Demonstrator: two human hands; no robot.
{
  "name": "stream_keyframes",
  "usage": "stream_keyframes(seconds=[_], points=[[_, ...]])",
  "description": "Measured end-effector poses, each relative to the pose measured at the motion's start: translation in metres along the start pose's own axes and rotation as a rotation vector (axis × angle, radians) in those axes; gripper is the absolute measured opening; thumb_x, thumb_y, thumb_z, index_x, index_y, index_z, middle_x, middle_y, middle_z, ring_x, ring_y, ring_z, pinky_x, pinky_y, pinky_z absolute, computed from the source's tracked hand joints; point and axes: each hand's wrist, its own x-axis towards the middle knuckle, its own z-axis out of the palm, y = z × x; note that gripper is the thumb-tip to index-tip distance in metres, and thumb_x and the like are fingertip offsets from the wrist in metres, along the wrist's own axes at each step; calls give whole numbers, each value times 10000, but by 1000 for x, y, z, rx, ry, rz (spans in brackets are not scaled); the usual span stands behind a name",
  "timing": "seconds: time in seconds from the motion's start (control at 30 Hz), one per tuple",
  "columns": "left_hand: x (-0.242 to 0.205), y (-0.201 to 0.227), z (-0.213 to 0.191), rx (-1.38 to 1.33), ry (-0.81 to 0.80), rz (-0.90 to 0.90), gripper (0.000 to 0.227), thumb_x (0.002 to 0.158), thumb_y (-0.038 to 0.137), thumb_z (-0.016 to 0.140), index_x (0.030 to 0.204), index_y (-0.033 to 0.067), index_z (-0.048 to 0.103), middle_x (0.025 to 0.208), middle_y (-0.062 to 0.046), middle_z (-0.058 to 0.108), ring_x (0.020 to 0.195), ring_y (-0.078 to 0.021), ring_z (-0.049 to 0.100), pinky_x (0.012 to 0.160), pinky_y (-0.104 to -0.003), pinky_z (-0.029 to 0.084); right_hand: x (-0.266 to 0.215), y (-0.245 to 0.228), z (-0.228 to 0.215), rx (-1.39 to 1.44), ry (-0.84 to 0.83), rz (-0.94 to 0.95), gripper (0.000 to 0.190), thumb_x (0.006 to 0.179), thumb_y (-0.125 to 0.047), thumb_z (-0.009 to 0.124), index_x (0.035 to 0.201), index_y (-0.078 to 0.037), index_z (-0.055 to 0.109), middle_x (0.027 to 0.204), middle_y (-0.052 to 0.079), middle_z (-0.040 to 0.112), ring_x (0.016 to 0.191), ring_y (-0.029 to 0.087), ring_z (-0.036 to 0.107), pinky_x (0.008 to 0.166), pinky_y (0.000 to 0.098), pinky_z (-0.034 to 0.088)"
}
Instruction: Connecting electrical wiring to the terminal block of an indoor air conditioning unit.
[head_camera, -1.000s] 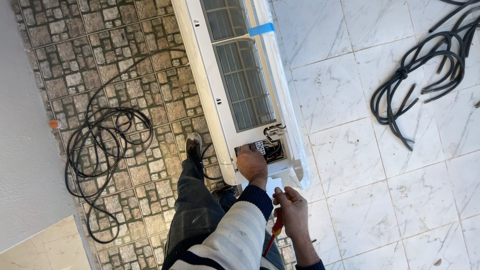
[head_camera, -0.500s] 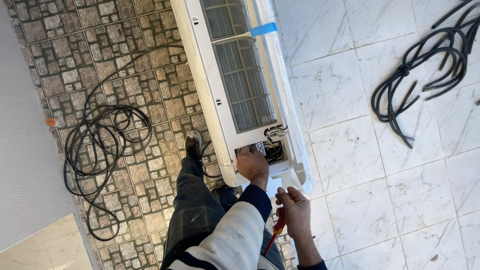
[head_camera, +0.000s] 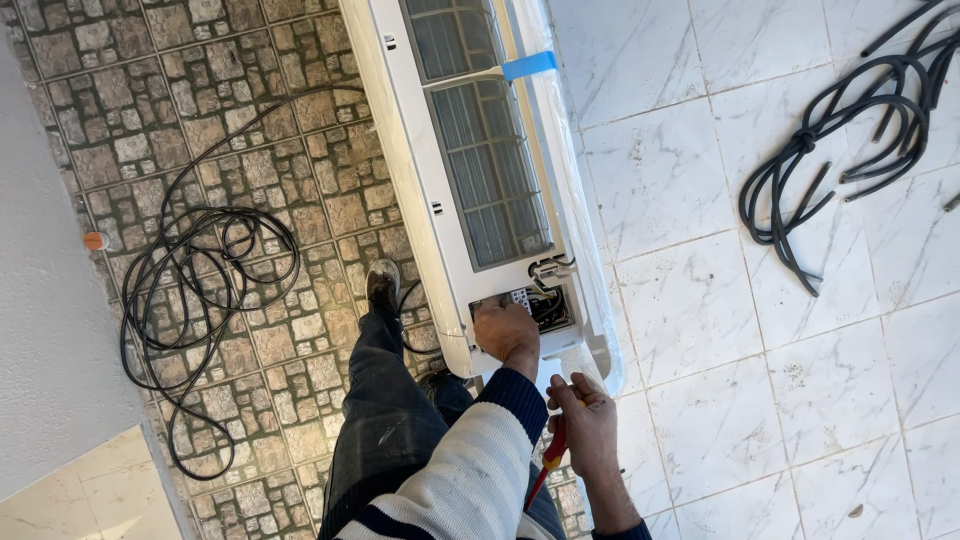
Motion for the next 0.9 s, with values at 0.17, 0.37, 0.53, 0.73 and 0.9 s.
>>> stream_keyframes(seconds=[0.17, 0.37, 0.53, 0.73, 0.9], points=[[-2, -13, 6, -82, 151, 241, 183, 869, 13, 634, 947, 48, 795, 974, -132, 754, 856, -293, 752, 734, -404, 619, -4, -3, 0, -9, 7, 13, 714, 882, -258, 755, 1408, 148, 492, 802, 172, 709, 561, 153, 641, 444, 291, 524], [0, -13, 4, -42, 123, 177, 148, 900, 44, 645, 938, 49, 788, 983, -147, 750, 869, -309, 747, 740, -424, 609, -5, 2, -2, 9, 1, 29, 696, 892, -242, 746, 1409, 143, 484, 828, 168, 705, 611, 158, 651, 461, 294, 529], [-2, -7, -21, -72, -16, 114, 161, 928, 78, 627, 940, 44, 784, 866, -146, 766, 776, -281, 765, 698, -429, 605, -8, -4, 4, -4, 20, 36, 706, 889, -245, 746, 1415, 144, 479, 843, 163, 717, 647, 151, 668, 467, 295, 535], [5, -17, -26, -105, -40, 180, 199, 923, 103, 629, 996, 50, 806, 849, -151, 771, 739, -282, 756, 698, -410, 597, -11, -15, 18, -80, -9, 20, 724, 869, -265, 759, 1403, 146, 495, 839, 188, 721, 600, 169, 673, 446, 306, 522], [31, -43, -44, -187, -315, 295, 212, 935, 162, 677, 1065, 48, 800, 821, -98, 784, 702, -185, 748, 683, -338, 593, -17, -49, 39, -696, 31, -411, 261, 938, -225, 760, 1089, -13, 784, 958, 75, 826, 696, 170, 747, 610, 316, 585]])
